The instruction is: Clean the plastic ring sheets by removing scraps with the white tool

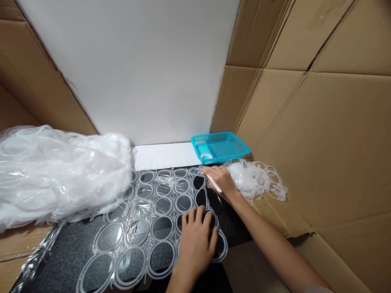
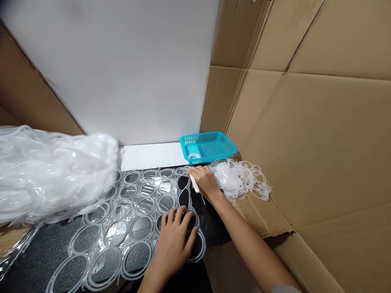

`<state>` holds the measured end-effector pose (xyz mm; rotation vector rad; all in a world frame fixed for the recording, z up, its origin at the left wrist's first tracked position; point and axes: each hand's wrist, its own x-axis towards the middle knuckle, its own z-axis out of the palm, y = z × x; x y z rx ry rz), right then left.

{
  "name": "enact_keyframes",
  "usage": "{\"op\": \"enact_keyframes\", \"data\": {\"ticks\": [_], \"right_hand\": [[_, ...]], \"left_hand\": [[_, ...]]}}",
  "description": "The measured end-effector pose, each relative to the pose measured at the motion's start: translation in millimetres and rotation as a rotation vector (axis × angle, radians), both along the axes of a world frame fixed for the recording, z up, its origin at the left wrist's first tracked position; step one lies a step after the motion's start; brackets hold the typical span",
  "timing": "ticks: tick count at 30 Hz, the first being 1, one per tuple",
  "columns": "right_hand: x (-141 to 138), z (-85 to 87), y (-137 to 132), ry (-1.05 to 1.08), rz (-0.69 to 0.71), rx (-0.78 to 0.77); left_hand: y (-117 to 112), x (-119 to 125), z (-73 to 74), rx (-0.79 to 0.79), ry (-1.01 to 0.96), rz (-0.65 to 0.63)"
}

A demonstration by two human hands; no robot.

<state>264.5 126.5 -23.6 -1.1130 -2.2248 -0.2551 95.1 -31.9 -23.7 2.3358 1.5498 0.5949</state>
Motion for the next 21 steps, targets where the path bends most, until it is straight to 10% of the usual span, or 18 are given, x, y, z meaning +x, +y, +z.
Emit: {"op": "enact_keyframes", "data": {"ticks": [7, 14, 21], "right_hand": [[14.1, 10.9, 8.7, 0.386, -0.274, -0.040], [88.8, 32.1, -17.5, 0.453, -0.551, -0.130], [122.9, 38.2, -46.3, 0.563, -0.530, -0.213]], "left_hand": [[-1.3, -1.4, 2.9, -0.011, -0.050, 0.012], [-2.3, -2.2, 3.0, -0.005, -0.064, 0.012], [-2.3, -0.9, 0.2, 0.046, -0.032, 0.008]]}}
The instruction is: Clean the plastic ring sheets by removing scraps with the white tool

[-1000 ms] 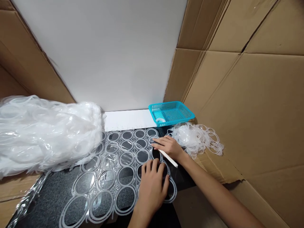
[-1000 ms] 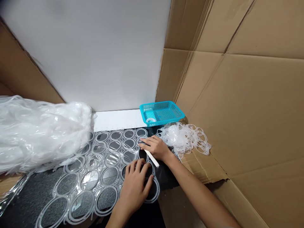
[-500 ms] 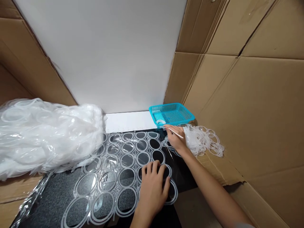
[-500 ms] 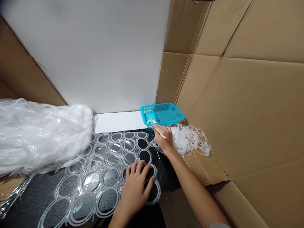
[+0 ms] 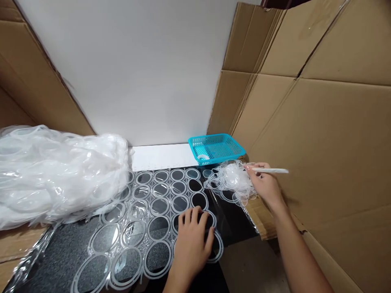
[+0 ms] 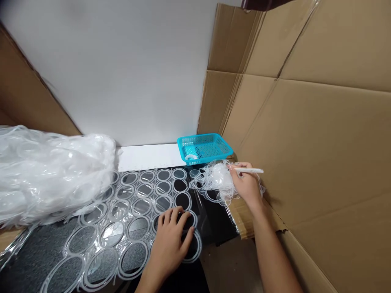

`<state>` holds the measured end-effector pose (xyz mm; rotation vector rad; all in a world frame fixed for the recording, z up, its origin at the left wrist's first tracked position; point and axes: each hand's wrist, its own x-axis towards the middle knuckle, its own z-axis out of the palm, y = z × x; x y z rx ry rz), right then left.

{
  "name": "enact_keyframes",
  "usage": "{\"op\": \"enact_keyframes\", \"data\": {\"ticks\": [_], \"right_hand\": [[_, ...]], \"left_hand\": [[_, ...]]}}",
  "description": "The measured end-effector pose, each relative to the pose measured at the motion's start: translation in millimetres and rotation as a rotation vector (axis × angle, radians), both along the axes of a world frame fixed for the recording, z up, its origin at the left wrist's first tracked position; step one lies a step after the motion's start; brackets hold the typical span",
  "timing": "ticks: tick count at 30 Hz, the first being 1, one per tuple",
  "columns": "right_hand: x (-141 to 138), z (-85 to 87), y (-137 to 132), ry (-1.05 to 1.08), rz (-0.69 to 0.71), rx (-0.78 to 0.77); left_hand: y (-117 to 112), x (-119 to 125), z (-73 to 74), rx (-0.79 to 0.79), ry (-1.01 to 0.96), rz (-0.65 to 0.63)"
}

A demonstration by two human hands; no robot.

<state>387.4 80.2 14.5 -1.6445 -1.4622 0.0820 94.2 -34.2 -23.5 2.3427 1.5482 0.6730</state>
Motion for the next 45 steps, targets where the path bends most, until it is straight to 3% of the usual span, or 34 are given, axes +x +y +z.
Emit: {"op": "enact_keyframes", "data": {"ticks": [2, 7, 12, 15, 19, 22, 25, 33, 37, 41, 45], "right_hand": [[-4.8, 1.7, 2.9, 0.070, 0.010, 0.002], [-15.1, 3.9, 25.9, 0.221, 0.086, -0.169], [-45.6, 1.0, 28.1, 0.234, 0.202, 0.055], [-77.4, -8.6, 23.2, 0.367, 0.361, 0.057], [-108.7, -36.5, 33.0, 0.515, 0.593, -0.139], [-110.1, -56.8, 48.4, 0.514, 0.557, -0.204], [-95.8, -65.1, 59.1, 0.407, 0.392, -0.168], [-42.2, -50.2, 71.3, 0.169, 0.166, -0.124], [-22.1, -43.6, 73.7, 0.080, 0.123, -0.088], [-20.8, -32.9, 66.7, 0.082, 0.178, -0.106], [-44.9, -14.9, 46.0, -0.005, 0.438, -0.120]], "left_hand": [[-0.6, -0.4, -0.7, 0.019, 0.003, 0.000], [-3.2, -2.9, 0.0, 0.037, 0.025, -0.046], [-3.9, -3.7, -1.0, 0.031, 0.048, -0.047], [-3.3, -3.0, -2.6, 0.034, 0.056, -0.043], [-1.9, -2.1, -3.7, 0.037, 0.065, -0.036], [-1.1, -2.1, -4.0, 0.041, 0.066, -0.041], [-0.9, -2.3, -3.7, 0.048, 0.063, -0.048], [-1.4, -3.0, -2.7, 0.043, 0.061, -0.060], [-0.9, -3.3, -4.2, 0.054, 0.056, -0.058], [-2.1, -3.0, -5.3, 0.048, 0.051, -0.058], [-2.7, -0.9, -8.5, 0.089, 0.058, -0.016]]}}
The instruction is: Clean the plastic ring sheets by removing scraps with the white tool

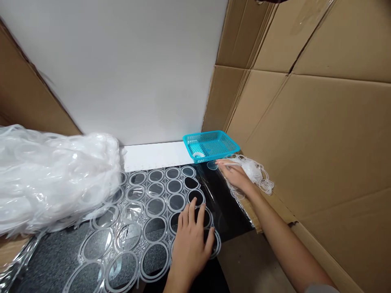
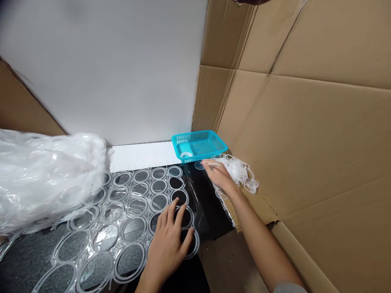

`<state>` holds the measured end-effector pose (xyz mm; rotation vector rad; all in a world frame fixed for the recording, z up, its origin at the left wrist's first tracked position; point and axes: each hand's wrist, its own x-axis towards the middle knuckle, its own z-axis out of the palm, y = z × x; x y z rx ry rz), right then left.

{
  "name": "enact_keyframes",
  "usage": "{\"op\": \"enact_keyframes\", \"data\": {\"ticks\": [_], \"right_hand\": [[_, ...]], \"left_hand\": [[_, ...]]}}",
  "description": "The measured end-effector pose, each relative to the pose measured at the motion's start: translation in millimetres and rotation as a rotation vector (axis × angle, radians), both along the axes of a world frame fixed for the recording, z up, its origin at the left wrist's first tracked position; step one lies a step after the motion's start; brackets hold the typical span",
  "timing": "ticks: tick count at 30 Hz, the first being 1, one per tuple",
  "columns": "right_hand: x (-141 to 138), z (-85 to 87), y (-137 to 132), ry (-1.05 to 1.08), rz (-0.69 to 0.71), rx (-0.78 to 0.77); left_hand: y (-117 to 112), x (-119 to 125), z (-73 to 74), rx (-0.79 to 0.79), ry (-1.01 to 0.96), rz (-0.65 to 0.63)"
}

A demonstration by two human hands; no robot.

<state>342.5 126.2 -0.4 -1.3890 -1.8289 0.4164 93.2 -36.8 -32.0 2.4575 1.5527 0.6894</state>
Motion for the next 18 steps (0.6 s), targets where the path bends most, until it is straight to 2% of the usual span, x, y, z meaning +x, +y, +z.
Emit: {"op": "enact_keyframes", "data": {"ticks": [3, 6, 8, 12, 15, 18], "right_hand": [[-29.5, 13.1, -10.1, -0.070, 0.222, -0.015], [-58.0, 16.5, -1.4, -0.074, 0.316, -0.067], [-71.8, 10.9, 12.1, -0.020, 0.363, -0.128], [-83.4, -11.4, 33.1, 0.125, 0.403, -0.257], [-83.2, -24.9, 34.1, 0.141, 0.438, -0.234], [-81.3, -29.2, 29.2, 0.157, 0.432, -0.216]], "left_hand": [[2.1, 2.2, -4.5, 0.040, 0.026, 0.017], [5.0, 3.4, -9.6, 0.024, 0.066, 0.015], [5.5, 2.3, -12.5, 0.008, 0.086, 0.012], [0.3, -5.8, -14.8, 0.015, 0.119, 0.003], [-6.0, -13.0, -13.3, 0.028, 0.145, -0.018], [-9.7, -15.5, -10.8, 0.026, 0.156, -0.018]]}}
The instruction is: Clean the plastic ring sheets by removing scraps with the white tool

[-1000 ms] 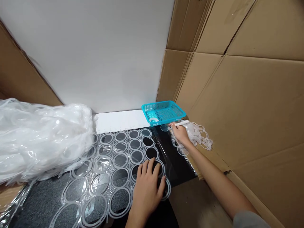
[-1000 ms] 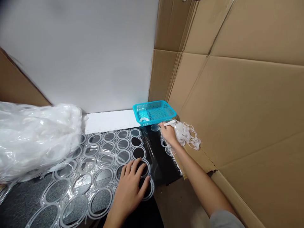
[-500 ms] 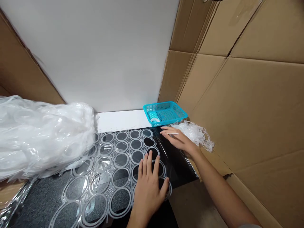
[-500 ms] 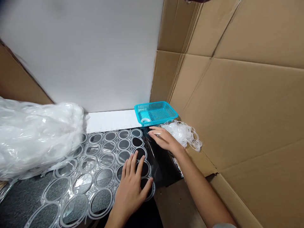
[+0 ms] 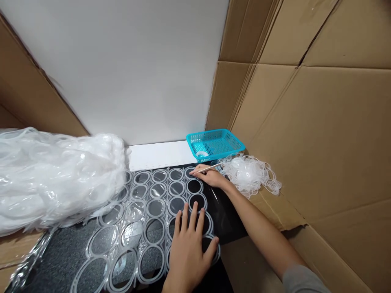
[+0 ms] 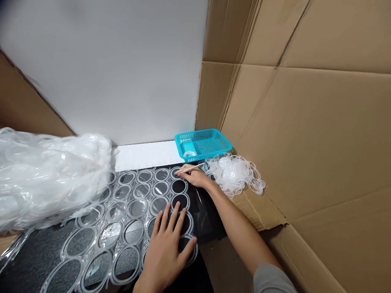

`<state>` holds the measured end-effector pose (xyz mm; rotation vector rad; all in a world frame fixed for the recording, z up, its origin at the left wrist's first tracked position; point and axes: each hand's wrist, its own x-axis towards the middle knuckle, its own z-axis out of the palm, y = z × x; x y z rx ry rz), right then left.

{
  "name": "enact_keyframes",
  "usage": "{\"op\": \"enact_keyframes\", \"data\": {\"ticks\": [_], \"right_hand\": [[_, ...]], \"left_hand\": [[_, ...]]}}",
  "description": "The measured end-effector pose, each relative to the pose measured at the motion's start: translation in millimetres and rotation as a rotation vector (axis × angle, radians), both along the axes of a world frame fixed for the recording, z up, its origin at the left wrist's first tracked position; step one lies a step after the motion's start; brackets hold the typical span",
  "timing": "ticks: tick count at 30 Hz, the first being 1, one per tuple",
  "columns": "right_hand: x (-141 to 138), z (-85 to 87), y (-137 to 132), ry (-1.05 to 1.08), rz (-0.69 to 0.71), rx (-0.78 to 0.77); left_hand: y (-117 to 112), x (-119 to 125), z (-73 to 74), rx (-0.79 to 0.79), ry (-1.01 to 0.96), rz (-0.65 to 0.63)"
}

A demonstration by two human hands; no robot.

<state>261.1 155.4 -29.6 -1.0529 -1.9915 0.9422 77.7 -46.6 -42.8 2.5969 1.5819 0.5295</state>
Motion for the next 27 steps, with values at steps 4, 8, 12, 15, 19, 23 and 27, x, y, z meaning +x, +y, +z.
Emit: {"op": "enact_keyframes", "data": {"ticks": [4, 8, 12, 15, 19, 23, 27], "right_hand": [[0.1, 1.4, -4.4, 0.056, -0.052, -0.064], [-1.1, 1.3, -4.7, 0.060, -0.041, -0.032], [-1.2, -1.9, -2.0, 0.055, -0.042, 0.007], [-0.5, -5.8, -1.6, 0.046, -0.034, 0.053], [-1.5, -8.3, -5.0, -0.085, -0.006, 0.305], [-6.5, -4.6, -2.2, -0.355, -0.009, 0.606], [-10.7, 0.1, 6.9, -0.398, -0.143, 0.684]], "left_hand": [[-0.3, 1.9, 1.6, 0.001, -0.004, 0.011], [0.7, 2.6, 2.5, 0.002, 0.008, 0.009], [0.9, 1.8, 3.5, -0.007, 0.035, 0.011], [0.8, 1.7, 2.5, -0.008, 0.045, 0.012], [0.9, 2.3, -1.8, 0.004, 0.043, 0.006], [0.9, 1.5, -5.4, 0.002, 0.038, -0.012], [0.8, -0.3, -4.7, -0.031, 0.029, -0.023]]}}
